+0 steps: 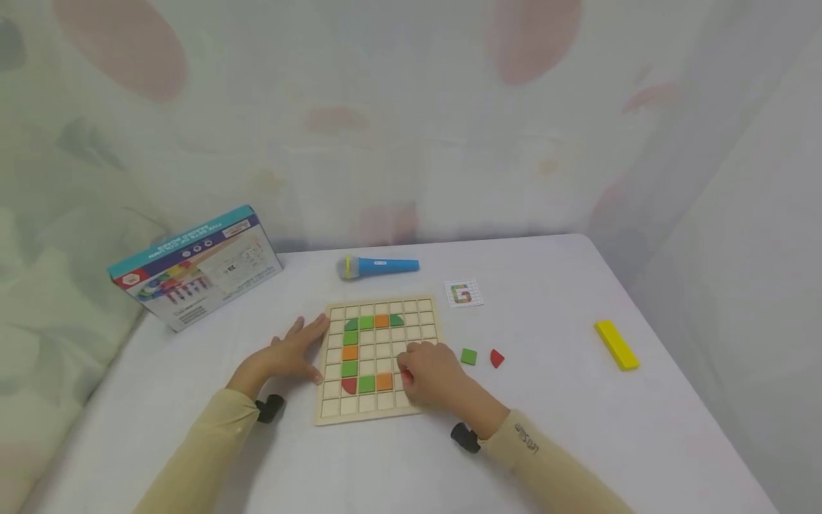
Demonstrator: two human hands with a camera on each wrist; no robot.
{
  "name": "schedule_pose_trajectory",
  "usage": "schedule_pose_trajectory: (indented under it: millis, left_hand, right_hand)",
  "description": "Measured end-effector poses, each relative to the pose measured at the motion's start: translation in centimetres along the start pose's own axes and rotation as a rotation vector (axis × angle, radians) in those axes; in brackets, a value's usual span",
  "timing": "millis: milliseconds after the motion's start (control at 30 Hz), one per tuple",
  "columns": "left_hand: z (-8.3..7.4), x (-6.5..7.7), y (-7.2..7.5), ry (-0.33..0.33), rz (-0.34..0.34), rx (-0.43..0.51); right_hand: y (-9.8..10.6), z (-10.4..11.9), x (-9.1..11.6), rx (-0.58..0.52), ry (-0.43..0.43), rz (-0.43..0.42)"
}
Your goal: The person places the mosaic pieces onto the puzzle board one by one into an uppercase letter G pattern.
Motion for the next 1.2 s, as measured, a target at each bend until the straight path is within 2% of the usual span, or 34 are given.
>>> schedule_pose_trajectory:
  millis: [200, 600, 833, 1000, 1200]
  left_hand:
    - [0.0, 0.1, 0.0, 0.007, 0.000, 0.010]
    - [-0.2, 0.1, 0.1, -0.005, -0.006, 0.003]
    - [-0.1, 0.0, 0.1, -0.004, -0.012, -0.008]
    - [0.1, -0.1, 0.0, -0.003, -0.012, -0.007]
    - [0.1, -0.1, 0.0, 0.001, -0.011, -0.006]
  right_hand:
    - [-1.0, 0.9, -0.7, 0.016, 0.009, 0.043]
    - [-0.9, 0.7, -0.7, 0.002, -0.061, 0.096]
    - [-0.7, 0.4, -0.7, 0.010, -0.050, 0.089]
    - [-0.2, -1.1, -0.1, -0.012, -0.074, 0.041]
    - [0.9, -4.2, 1.5, -0.008, -0.174, 0.004]
Point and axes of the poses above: each hand's wrist, its own x-axis away from the middle knuckle, its own y-axis out of the back of the hand, z = x × y, the point moved 5 cm from there along -x, towards the middle knuckle, and after that the axes turned 2 degrees about -z, right-handed, at the moved point
